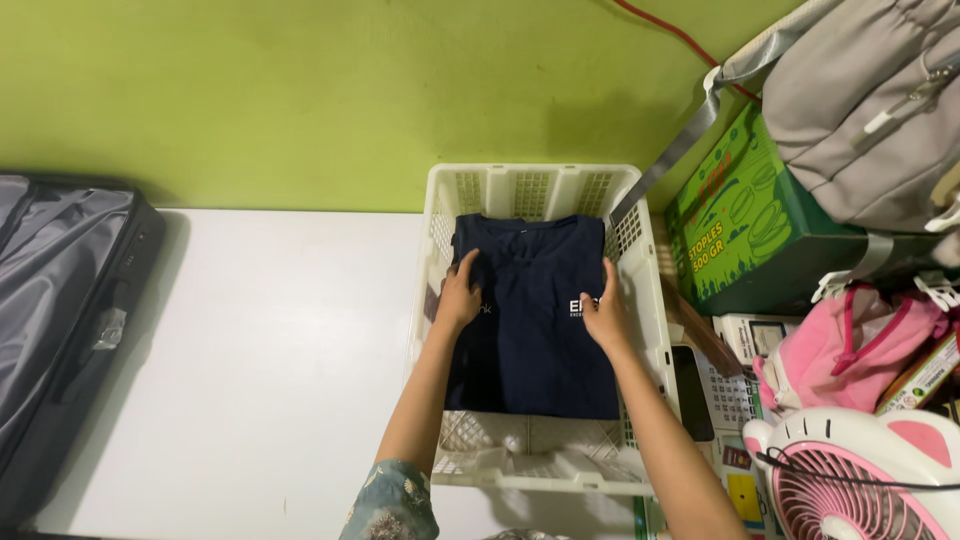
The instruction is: The person folds a black t-shirt, a navy blue t-shirt, and an orange t-shirt on a white table. They smooth each garment, fold the sleeves and body, and place the finished items into a white plastic basket. The person also briefly handles a navy t-shirt from an open suitcase.
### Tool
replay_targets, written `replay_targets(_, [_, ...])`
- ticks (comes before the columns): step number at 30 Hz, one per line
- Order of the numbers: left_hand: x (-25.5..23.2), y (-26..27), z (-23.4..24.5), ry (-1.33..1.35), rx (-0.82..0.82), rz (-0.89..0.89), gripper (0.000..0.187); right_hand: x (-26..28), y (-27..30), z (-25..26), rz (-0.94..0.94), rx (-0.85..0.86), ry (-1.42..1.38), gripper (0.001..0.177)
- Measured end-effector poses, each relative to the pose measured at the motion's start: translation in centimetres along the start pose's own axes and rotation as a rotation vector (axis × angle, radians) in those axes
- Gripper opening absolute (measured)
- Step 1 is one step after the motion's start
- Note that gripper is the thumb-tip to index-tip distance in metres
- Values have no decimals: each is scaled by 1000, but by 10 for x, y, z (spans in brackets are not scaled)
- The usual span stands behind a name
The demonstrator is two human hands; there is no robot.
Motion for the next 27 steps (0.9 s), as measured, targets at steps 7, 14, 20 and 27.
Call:
replay_targets(7, [-12, -16, -2, -65, -140, -86, 69, 21, -5, -4, -229, 112, 162, 66])
replay_targets(14, [-64, 10, -2, -431, -207, -203, 87, 57, 0, -13, -58, 114, 550, 71])
replay_targets(20, [-76, 7, -35, -414, 22, -221, 83, 64, -4, -58, 147, 328, 549, 72])
replay_targets(27, [-62, 2, -34, -478, 139, -33, 95, 49, -9, -64, 65, 318, 594, 84])
Point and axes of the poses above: each hand's wrist, its own y-axis away from the middle knuckle, its own z-axis out of the back of the hand, x = y × z, the point moved 5 cm from there along -y, towards the middle knuckle, and after that the axes turned 5 degrees about -x, right-handed, at the moved point
